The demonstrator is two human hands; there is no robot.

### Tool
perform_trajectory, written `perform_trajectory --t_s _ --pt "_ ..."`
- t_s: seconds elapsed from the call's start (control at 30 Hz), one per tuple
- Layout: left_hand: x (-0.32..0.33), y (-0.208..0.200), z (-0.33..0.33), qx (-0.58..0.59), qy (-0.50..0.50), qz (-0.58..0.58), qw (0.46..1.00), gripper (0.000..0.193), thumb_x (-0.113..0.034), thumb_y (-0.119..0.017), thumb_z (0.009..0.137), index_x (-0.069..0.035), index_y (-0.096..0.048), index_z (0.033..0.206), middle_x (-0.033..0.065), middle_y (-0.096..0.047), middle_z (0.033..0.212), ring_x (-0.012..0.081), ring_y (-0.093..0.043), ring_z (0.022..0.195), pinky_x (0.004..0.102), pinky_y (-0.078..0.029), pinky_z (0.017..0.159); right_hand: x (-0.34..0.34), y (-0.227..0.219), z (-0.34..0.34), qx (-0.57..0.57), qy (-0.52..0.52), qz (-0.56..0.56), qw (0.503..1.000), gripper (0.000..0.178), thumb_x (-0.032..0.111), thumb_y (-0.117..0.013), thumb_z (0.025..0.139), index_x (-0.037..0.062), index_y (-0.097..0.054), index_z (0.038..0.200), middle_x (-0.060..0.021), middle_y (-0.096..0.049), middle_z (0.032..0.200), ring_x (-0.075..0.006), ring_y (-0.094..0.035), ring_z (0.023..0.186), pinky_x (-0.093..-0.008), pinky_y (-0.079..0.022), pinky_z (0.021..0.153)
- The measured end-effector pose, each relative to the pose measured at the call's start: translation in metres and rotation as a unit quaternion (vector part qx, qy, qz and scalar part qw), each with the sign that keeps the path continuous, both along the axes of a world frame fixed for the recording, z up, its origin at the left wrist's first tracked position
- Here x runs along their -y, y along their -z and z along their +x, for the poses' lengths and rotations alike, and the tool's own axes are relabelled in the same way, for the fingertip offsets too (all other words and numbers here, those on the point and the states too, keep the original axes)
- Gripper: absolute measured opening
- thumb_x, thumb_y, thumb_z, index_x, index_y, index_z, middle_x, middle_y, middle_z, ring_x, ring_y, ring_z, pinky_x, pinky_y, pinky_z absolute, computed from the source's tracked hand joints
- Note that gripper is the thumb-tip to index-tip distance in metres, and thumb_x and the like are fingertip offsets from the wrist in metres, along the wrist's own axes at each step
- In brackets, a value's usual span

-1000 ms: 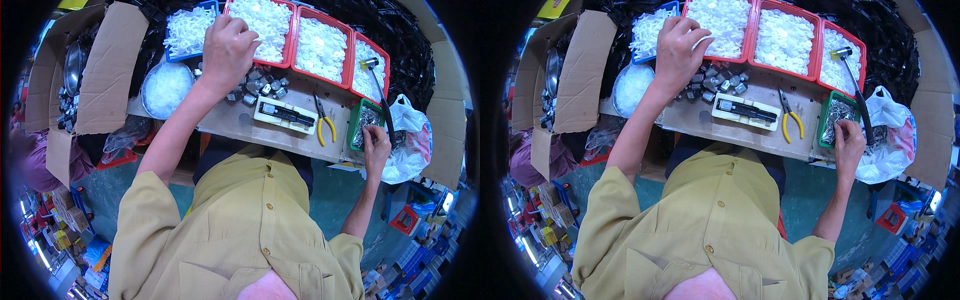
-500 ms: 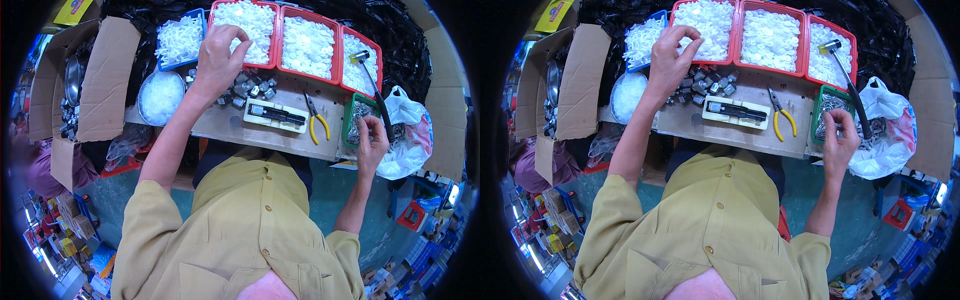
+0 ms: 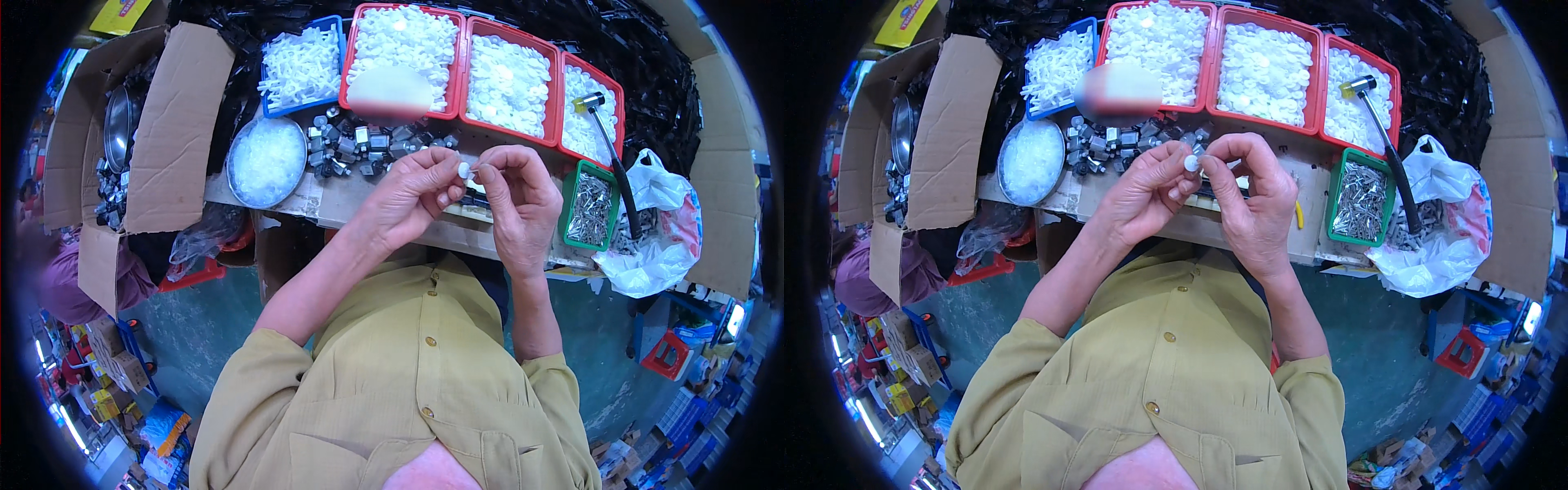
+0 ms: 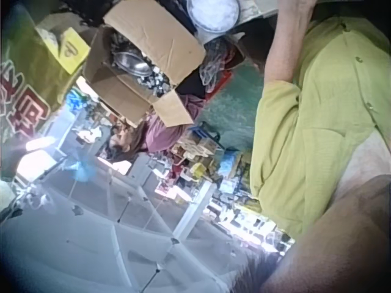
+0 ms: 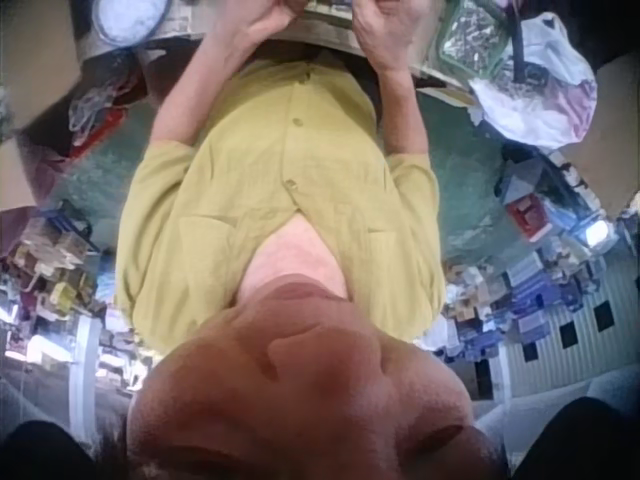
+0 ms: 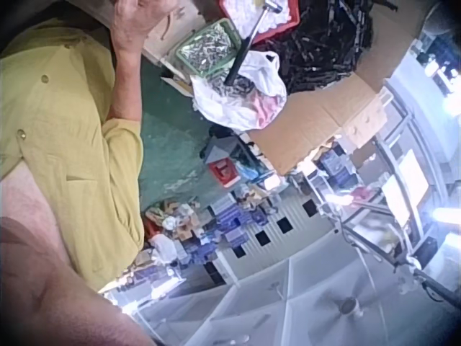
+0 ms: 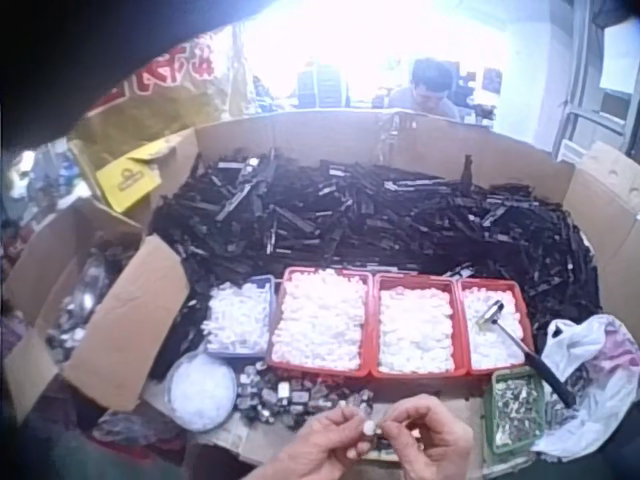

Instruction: The person assembles small metal lock bodies by inserting pins and white plastic components into a wooden jig. They use pliers to adjust parts and a hammer to tap components into place, repeating the process for multiple units.

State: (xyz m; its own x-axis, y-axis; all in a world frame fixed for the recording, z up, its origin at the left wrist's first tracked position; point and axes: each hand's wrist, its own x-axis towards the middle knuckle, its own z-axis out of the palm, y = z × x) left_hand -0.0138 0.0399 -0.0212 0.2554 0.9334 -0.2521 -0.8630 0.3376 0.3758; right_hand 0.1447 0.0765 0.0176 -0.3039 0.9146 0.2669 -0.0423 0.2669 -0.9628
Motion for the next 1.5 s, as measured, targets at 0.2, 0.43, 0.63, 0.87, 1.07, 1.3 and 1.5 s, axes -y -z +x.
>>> perform_trajectory --t_s 0.2,0.43,0.63,0.87,1.07,1.3,1.5 --pt "0.003 0.002 0.002 0.006 0.006 -0.001 1.000 0.017 -0.014 -0.073 0.093 -0.005 -0.063 0.102 0.0012 -0.064 0.089 0.0080 -0.058 0.075 0.0173 -0.047 0.062 0.005 -0.001 -0.001 0.005 0.007 0.011 1.000 0.009 0.000 -0.068 0.092 -0.0015 -0.063 0.099 -0.0029 -0.065 0.090 -0.0083 -0.060 0.082 -0.0230 -0.048 0.071" --pt "0.004 -0.003 0.009 0.025 0.013 -0.024 0.999 0.018 -0.014 -0.074 0.092 -0.005 -0.063 0.102 0.0014 -0.065 0.089 0.0084 -0.059 0.075 0.0169 -0.048 0.062 0.007 0.000 0.006 0.007 0.013 0.018 1.000 0.008 -0.002 -0.067 0.093 -0.0017 -0.063 0.100 -0.0033 -0.065 0.092 -0.0082 -0.060 0.083 -0.0231 -0.048 0.072" --pt "0.003 -0.006 0.015 0.026 0.019 -0.039 0.999 0.018 -0.014 -0.075 0.091 -0.005 -0.063 0.101 0.0020 -0.066 0.091 0.0087 -0.060 0.075 0.0162 -0.049 0.062 0.005 0.001 0.016 -0.008 0.024 0.003 1.000 0.009 -0.003 -0.068 0.092 -0.0023 -0.063 0.099 -0.0026 -0.064 0.092 -0.0087 -0.060 0.083 -0.0239 -0.049 0.074" --pt "-0.001 -0.007 0.021 0.017 0.032 -0.026 0.999 0.016 -0.015 -0.075 0.091 -0.006 -0.064 0.099 0.0011 -0.067 0.089 0.0089 -0.060 0.074 0.0165 -0.049 0.063 0.003 -0.005 0.026 0.055 0.017 0.072 0.996 0.011 -0.002 -0.067 0.094 -0.0034 -0.061 0.102 -0.0054 -0.064 0.098 -0.0086 -0.060 0.088 -0.0231 -0.050 0.079" --pt "-0.004 -0.007 0.022 0.027 0.033 -0.013 0.999 0.016 -0.014 -0.073 0.093 -0.006 -0.063 0.102 0.0021 -0.066 0.093 0.0091 -0.060 0.075 0.0171 -0.050 0.064 0.000 -0.008 0.020 0.072 0.046 0.101 0.991 0.009 -0.004 -0.069 0.089 -0.0016 -0.063 0.095 -0.0055 -0.064 0.087 -0.0123 -0.063 0.079 -0.0264 -0.051 0.072" --pt "-0.003 -0.005 0.018 0.049 0.037 -0.001 0.998 0.017 -0.012 -0.071 0.094 -0.008 -0.062 0.108 0.0026 -0.066 0.092 0.0106 -0.061 0.078 0.0201 -0.051 0.068 -0.002 -0.010 0.018 0.131 0.059 0.056 0.988 0.012 0.002 -0.073 0.087 0.0004 -0.066 0.096 -0.0048 -0.067 0.086 -0.0137 -0.064 0.079 -0.0273 -0.048 0.072" --pt "0.001 -0.004 0.019 0.029 0.027 0.018 0.999 0.023 -0.009 -0.071 0.093 -0.007 -0.062 0.114 0.0046 -0.067 0.095 0.0116 -0.062 0.081 0.0216 -0.053 0.073 0.007 0.001 0.027 0.115 0.063 0.116 0.985 0.016 -0.004 -0.075 0.081 -0.0003 -0.069 0.095 -0.0085 -0.069 0.088 -0.0175 -0.066 0.081 -0.0291 -0.050 0.072"
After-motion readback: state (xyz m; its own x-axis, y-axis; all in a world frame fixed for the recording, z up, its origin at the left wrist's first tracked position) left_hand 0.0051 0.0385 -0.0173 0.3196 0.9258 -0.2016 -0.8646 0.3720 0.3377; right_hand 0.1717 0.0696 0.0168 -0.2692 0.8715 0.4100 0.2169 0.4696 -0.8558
